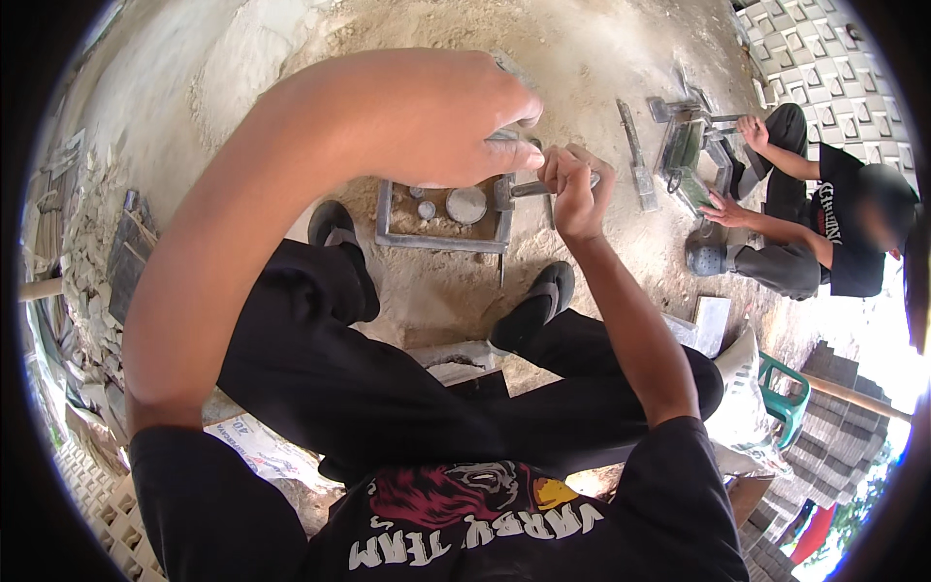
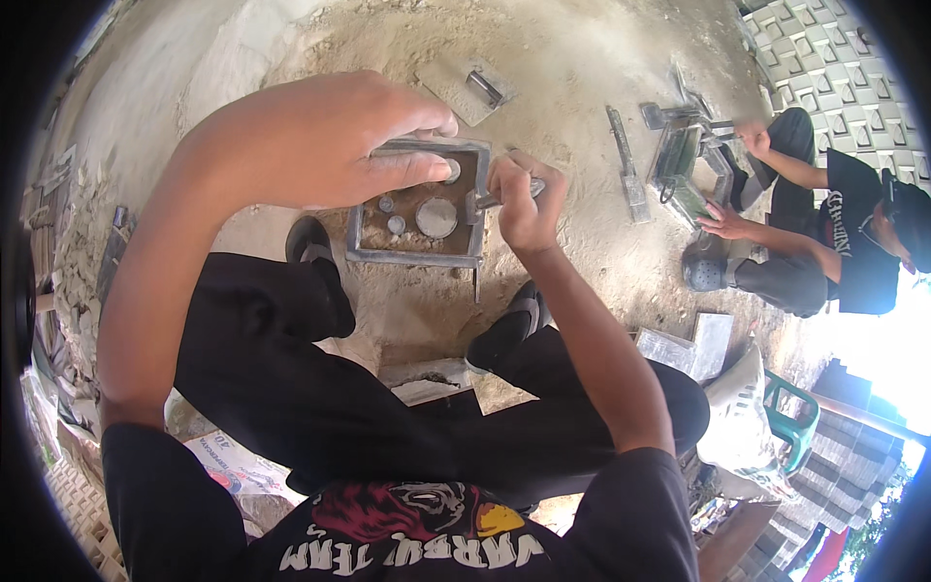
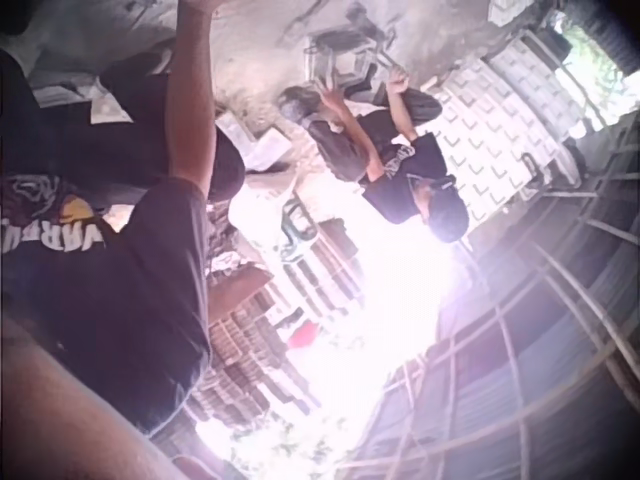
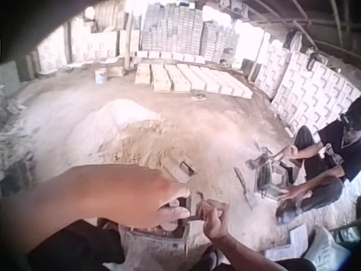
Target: The person fills a metal mold with a dry mixture using a trowel, presses the material into the circular holes, and smooths the surface. They stand up to retrieve another tool and then use a narrow rod to compact the mixture inside the mold's circular openings.
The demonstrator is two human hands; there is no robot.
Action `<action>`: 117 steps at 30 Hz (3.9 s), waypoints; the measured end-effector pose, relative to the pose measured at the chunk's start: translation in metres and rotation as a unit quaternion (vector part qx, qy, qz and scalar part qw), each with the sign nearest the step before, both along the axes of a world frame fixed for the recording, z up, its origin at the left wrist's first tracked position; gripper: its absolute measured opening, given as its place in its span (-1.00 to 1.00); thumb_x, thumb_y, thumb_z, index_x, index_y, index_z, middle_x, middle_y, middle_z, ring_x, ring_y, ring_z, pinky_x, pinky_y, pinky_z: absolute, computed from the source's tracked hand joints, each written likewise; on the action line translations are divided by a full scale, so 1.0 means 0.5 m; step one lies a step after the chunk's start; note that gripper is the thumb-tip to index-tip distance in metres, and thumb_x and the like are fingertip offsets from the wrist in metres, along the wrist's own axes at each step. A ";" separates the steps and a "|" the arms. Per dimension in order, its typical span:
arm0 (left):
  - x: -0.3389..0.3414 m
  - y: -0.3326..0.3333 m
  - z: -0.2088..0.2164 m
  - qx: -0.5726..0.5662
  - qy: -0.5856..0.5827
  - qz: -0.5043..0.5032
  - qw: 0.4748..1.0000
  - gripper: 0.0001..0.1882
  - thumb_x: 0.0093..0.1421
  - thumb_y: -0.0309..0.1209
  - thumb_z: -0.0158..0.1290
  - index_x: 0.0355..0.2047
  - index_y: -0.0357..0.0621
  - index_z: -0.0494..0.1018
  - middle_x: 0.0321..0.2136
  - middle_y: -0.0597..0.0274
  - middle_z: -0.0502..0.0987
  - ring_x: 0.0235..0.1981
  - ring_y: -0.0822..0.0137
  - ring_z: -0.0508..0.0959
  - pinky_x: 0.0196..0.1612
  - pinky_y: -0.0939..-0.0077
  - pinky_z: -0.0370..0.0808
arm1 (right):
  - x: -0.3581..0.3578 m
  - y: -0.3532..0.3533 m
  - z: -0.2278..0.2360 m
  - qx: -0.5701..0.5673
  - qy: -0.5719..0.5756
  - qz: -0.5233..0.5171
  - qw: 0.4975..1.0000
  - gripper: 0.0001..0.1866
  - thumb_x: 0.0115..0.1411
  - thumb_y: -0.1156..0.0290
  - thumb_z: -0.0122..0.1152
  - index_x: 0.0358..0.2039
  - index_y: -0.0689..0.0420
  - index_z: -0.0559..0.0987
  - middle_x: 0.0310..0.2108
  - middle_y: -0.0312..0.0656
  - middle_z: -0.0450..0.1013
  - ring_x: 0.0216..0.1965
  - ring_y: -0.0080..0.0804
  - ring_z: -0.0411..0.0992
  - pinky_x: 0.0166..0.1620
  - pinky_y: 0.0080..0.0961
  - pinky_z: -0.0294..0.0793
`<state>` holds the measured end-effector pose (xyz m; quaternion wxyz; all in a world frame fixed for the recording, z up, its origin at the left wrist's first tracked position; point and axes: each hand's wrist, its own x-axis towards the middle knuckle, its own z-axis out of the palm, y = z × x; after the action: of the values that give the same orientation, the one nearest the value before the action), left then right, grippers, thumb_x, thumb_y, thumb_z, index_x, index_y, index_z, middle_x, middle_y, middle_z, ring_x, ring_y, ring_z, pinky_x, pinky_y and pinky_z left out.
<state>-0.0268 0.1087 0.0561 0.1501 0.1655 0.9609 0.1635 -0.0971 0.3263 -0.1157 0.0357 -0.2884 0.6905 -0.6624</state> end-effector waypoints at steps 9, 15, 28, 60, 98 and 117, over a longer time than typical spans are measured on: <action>-0.005 0.008 0.033 -0.026 -0.107 0.059 0.992 -0.50 0.30 -0.05 -0.02 0.07 -0.16 0.43 -0.16 -0.04 0.55 -0.10 0.06 0.55 -0.06 0.19 0.46 | -0.011 -0.039 -0.047 -0.011 -0.044 -0.019 0.999 -0.63 0.23 0.47 -0.14 -0.75 0.15 0.26 -0.70 -0.34 0.24 -0.64 -0.60 0.15 -0.55 -0.56 0.11; 0.016 -0.029 -0.003 -0.038 -0.013 0.048 0.998 -0.50 0.30 -0.04 -0.04 0.08 -0.14 0.42 -0.13 -0.04 0.54 -0.09 0.05 0.54 -0.04 0.20 0.46 | -0.052 -0.059 -0.056 -0.049 -0.043 -0.011 0.998 -0.69 0.22 0.43 -0.02 -0.68 0.20 0.37 -0.71 -0.40 0.25 -0.61 -0.65 0.21 -0.52 -0.59 0.18; 0.034 -0.054 0.000 -0.032 -0.054 0.080 0.995 -0.48 0.29 -0.04 -0.02 0.08 -0.17 0.41 -0.18 -0.02 0.55 -0.20 0.06 0.56 -0.14 0.21 0.48 | -0.100 -0.088 -0.081 -0.050 -0.084 -0.009 0.995 -0.57 0.31 0.45 -0.07 -0.76 0.15 0.29 -0.73 -0.37 0.24 -0.64 -0.69 0.15 -0.60 -0.58 0.07; 0.018 -0.051 -0.006 -0.038 -0.112 0.084 0.989 -0.44 0.31 0.02 -0.06 0.12 -0.14 0.36 -0.17 0.04 0.57 -0.59 0.22 0.55 -0.34 0.29 0.50 | -0.194 -0.117 -0.016 0.029 -0.071 -0.073 0.994 -0.62 0.35 0.41 -0.10 -0.64 0.17 0.43 -0.76 -0.39 0.18 -0.72 -0.63 0.08 -0.63 -0.57 0.01; -0.007 -0.039 -0.016 -0.045 -0.120 0.055 0.990 -0.44 0.29 0.02 -0.05 0.12 -0.14 0.38 -0.24 0.03 0.58 -0.58 0.23 0.55 -0.34 0.28 0.48 | -0.183 -0.132 -0.020 -0.054 -0.050 0.043 0.996 -0.54 0.29 0.43 -0.11 -0.80 0.08 0.22 -0.79 -0.36 0.11 -0.72 -0.60 0.01 -0.60 -0.50 -0.02; 0.001 -0.034 -0.003 -0.047 -0.153 0.062 0.985 -0.37 0.27 0.08 -0.04 0.12 -0.19 0.39 -0.17 -0.04 0.58 -0.29 0.09 0.60 -0.16 0.21 0.50 | -0.189 -0.104 0.010 -0.015 -0.113 -0.105 0.988 -0.59 0.24 0.38 0.11 -0.77 0.10 0.39 -0.80 -0.35 0.25 -0.75 -0.61 0.14 -0.62 -0.54 0.10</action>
<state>-0.0263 0.0916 0.0548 0.2923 0.0716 0.9417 0.1508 -0.1916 0.2744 -0.1105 0.0395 -0.1377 0.6988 -0.7008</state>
